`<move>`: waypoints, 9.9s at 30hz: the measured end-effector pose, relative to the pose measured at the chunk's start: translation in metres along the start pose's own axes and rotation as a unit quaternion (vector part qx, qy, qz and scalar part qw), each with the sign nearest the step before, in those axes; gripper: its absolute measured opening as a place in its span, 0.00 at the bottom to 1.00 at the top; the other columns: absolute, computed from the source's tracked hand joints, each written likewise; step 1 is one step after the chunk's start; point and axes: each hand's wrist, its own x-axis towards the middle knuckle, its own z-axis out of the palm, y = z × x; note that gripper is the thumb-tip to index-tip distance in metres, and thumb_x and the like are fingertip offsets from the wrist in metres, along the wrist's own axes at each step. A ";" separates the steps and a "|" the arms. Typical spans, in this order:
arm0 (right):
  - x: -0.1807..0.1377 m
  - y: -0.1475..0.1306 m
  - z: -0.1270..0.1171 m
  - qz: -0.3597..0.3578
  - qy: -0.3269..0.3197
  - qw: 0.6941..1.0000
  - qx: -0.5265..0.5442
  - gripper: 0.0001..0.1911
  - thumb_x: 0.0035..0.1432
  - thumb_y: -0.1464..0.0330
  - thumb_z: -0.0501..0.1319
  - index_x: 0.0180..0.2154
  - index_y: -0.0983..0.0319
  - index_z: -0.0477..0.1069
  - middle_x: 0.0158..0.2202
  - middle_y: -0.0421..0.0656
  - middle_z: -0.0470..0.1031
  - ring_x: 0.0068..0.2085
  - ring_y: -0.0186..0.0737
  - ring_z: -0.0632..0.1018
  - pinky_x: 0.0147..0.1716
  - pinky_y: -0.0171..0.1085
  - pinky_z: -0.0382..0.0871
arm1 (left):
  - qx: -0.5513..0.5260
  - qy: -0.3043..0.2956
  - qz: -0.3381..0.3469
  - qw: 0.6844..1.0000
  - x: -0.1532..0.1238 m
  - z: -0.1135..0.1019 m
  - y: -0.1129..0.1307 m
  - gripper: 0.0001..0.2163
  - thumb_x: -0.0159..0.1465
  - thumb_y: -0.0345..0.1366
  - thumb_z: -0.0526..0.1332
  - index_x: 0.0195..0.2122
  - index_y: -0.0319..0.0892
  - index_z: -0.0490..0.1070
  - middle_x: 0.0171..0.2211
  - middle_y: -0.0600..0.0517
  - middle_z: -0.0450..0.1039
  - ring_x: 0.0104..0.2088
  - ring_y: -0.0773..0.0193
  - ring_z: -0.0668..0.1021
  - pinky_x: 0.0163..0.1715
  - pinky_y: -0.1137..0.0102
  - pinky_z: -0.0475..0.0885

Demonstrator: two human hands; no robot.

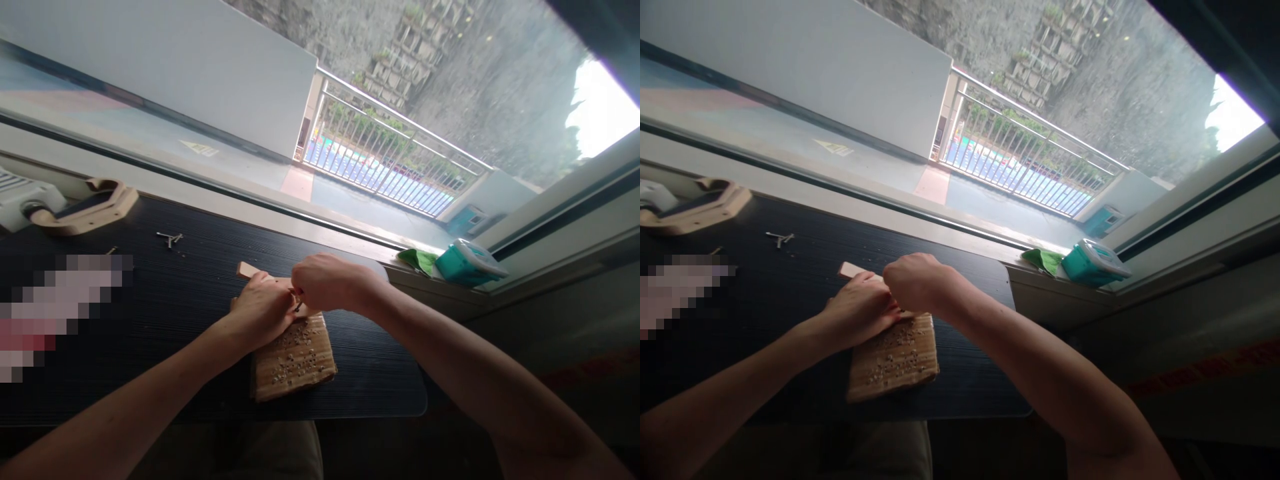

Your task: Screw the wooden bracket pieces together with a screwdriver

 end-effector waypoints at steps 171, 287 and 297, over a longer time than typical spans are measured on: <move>-0.034 0.001 0.012 0.062 0.066 0.996 0.018 0.11 0.53 0.71 0.56 0.36 0.61 0.77 0.37 0.47 0.80 0.37 0.42 0.78 0.30 0.34 0.62 | 0.002 0.015 -0.013 1.000 -0.002 0.005 0.006 0.12 0.60 0.39 0.58 0.21 0.43 0.72 0.33 0.51 0.76 0.36 0.58 0.75 0.48 0.58 0.61; -0.031 0.005 -0.012 0.028 0.038 0.998 0.032 0.13 0.54 0.74 0.57 0.40 0.64 0.76 0.38 0.48 0.79 0.38 0.40 0.76 0.29 0.33 0.61 | 0.015 0.001 -0.032 0.999 0.001 0.007 0.005 0.14 0.61 0.39 0.57 0.19 0.45 0.72 0.30 0.51 0.75 0.36 0.56 0.74 0.43 0.61 0.63; -0.014 0.006 0.001 0.026 0.042 0.999 0.008 0.14 0.53 0.75 0.57 0.40 0.66 0.76 0.30 0.49 0.78 0.33 0.40 0.76 0.27 0.34 0.60 | 0.023 0.003 -0.010 1.000 0.001 0.004 0.008 0.11 0.61 0.36 0.56 0.22 0.44 0.72 0.33 0.51 0.77 0.37 0.56 0.76 0.44 0.60 0.63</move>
